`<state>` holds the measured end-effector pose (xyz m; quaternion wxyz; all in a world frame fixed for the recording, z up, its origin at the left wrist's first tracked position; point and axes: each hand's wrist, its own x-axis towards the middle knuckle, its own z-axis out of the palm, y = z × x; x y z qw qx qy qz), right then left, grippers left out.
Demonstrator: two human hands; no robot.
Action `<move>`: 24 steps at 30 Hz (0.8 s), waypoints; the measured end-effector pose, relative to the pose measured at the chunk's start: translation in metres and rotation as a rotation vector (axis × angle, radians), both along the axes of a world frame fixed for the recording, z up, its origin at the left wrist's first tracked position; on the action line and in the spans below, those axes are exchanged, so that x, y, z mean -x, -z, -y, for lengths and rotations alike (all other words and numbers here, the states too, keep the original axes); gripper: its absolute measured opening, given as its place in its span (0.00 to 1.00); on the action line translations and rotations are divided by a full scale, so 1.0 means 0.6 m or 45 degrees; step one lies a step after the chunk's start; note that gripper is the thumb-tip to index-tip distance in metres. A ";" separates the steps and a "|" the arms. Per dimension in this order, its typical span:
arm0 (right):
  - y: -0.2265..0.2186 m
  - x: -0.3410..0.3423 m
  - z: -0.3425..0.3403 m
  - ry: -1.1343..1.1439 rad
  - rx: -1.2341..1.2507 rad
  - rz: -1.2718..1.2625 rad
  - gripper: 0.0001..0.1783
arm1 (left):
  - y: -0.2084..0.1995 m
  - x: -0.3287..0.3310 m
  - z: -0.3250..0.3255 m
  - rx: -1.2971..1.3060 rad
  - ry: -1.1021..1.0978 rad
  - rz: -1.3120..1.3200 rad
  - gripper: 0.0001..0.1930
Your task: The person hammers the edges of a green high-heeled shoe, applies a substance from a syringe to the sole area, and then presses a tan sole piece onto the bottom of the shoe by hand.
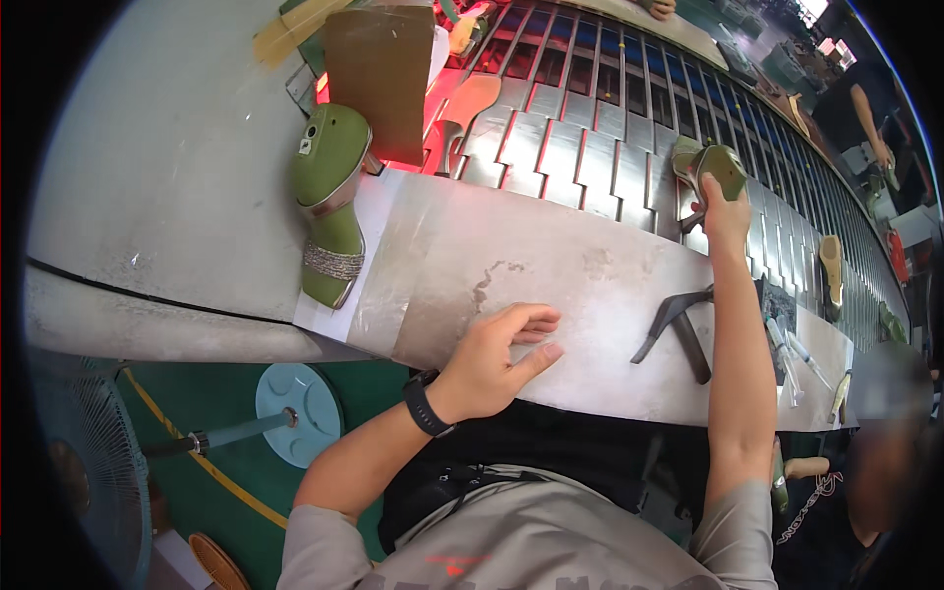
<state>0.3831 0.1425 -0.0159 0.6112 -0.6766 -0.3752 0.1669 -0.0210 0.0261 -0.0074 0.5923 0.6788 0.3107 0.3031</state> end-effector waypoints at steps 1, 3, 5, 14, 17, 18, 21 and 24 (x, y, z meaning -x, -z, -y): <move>-0.003 0.005 0.004 -0.006 0.083 0.040 0.23 | -0.001 0.011 0.005 0.002 -0.052 -0.020 0.22; -0.009 0.006 0.021 -0.005 0.209 0.146 0.25 | 0.000 0.032 0.005 0.010 -0.096 -0.045 0.22; -0.028 0.062 0.053 0.226 0.111 0.603 0.28 | -0.002 0.057 -0.006 0.018 -0.167 -0.112 0.22; -0.026 0.201 0.146 -0.482 0.018 0.817 0.14 | 0.012 -0.017 -0.327 -0.945 -0.880 -0.810 0.37; -0.030 0.197 0.146 -0.469 0.095 0.506 0.14 | -0.001 -0.051 -0.418 -0.487 -0.822 -1.158 0.28; -0.032 0.200 0.146 -0.466 0.055 0.381 0.14 | 0.004 -0.048 -0.435 -0.527 -0.839 -1.147 0.23; -0.034 0.202 0.153 -0.539 -0.015 0.158 0.17 | 0.032 -0.079 -0.453 -0.931 -0.933 -0.931 0.15; -0.027 0.199 0.157 -0.597 -0.014 -0.020 0.24 | 0.000 -0.157 -0.380 -1.056 -0.783 -0.503 0.14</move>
